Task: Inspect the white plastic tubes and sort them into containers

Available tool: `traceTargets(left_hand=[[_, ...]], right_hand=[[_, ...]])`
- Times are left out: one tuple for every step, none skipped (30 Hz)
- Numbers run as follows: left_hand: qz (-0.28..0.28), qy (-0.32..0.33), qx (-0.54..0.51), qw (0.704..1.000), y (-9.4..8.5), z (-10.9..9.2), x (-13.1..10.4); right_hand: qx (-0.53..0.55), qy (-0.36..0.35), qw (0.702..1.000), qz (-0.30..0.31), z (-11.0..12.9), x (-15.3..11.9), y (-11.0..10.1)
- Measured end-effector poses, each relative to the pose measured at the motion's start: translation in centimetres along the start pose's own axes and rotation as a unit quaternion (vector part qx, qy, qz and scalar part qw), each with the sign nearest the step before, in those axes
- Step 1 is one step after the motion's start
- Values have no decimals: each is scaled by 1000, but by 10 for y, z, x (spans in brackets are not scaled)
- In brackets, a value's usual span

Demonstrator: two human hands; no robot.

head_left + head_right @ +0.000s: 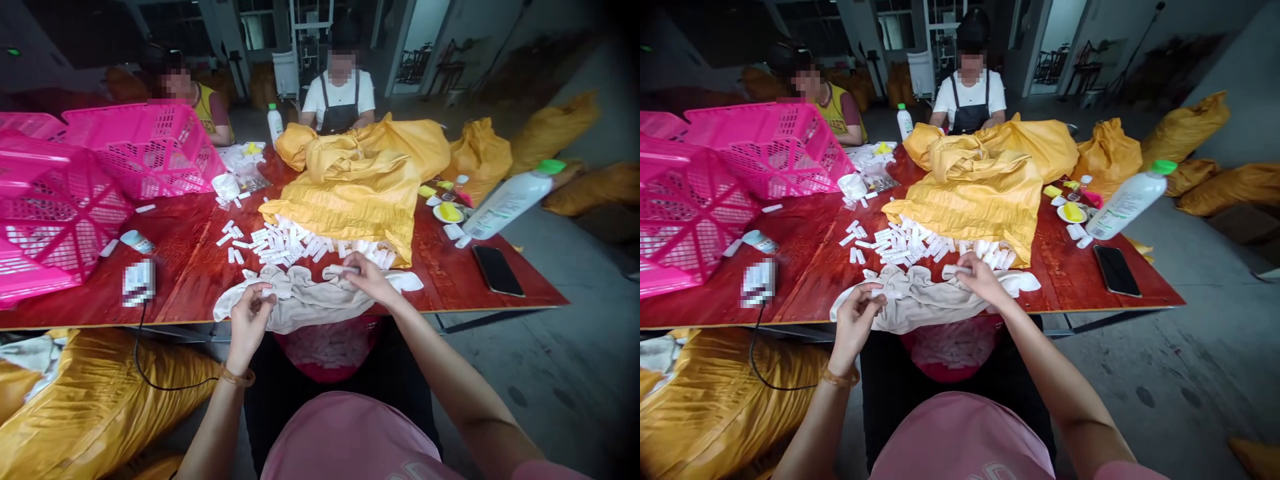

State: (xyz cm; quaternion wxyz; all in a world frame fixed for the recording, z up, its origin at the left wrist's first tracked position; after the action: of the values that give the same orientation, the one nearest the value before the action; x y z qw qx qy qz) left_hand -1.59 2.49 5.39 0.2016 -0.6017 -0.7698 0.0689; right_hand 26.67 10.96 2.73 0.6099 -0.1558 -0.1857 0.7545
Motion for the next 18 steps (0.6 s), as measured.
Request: traceTargets(left_hand=[[9,-8,-36,999,10,-4,-6],[17,-12,-62,998,20,-9,-12],[20,-14,-81,996,29,-13,-18],[20,-13,-92,995,36,-17,-23],[19,-6,-95,995,42,-22,-28],[16,6,-85,996,46,-27,-32],[15,26,-64,997,48,-33,-35],[17,53,-36,998,50,-40,-38],[26,86,-4,996,51,-48,-41],[41,121,27,991,52,-56,-44],[61,153,54,985,53,-63,-47],[83,177,74,978,53,-69,-49],[104,194,87,972,53,-73,-52],[122,202,97,967,53,-75,-53],[138,202,101,964,52,-76,-55],[157,196,102,963,54,-75,-55],[177,185,96,962,56,-73,-56],[196,171,85,962,60,-70,-57]], right_hand=[[83,-5,996,40,0,-17,8],[147,0,986,77,-1,-33,19],[190,10,976,105,-2,-47,29],[214,19,969,124,-2,-60,38],[224,21,965,135,0,-70,46],[227,17,963,142,3,-79,51],[226,9,963,148,8,-85,55],[225,-2,963,151,13,-90,56],[222,-12,963,153,18,-93,56],[216,-23,964,153,22,-96,54],[203,-36,967,151,25,-98,51],[180,-52,971,148,28,-101,49],[149,-73,976,141,31,-103,45],[114,-96,980,129,33,-105,42],[77,-118,983,115,34,-108,40],[37,-139,985,100,36,-111,40],[-4,-158,984,83,37,-113,41],[-46,-175,981,66,39,-116,43]])
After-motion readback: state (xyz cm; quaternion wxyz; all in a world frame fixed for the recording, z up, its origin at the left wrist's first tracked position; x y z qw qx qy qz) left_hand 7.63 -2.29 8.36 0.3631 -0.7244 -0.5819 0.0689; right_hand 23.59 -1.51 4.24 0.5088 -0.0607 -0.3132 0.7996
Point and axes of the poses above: each hand's wrist, its own x-axis towards the middle knuckle, its own y-axis out of the palm, z = x × y, the point moved 9 cm from there along x, towards the middle knuckle, and after that the axes turned 3 degrees about y, right-handed, at the moved point
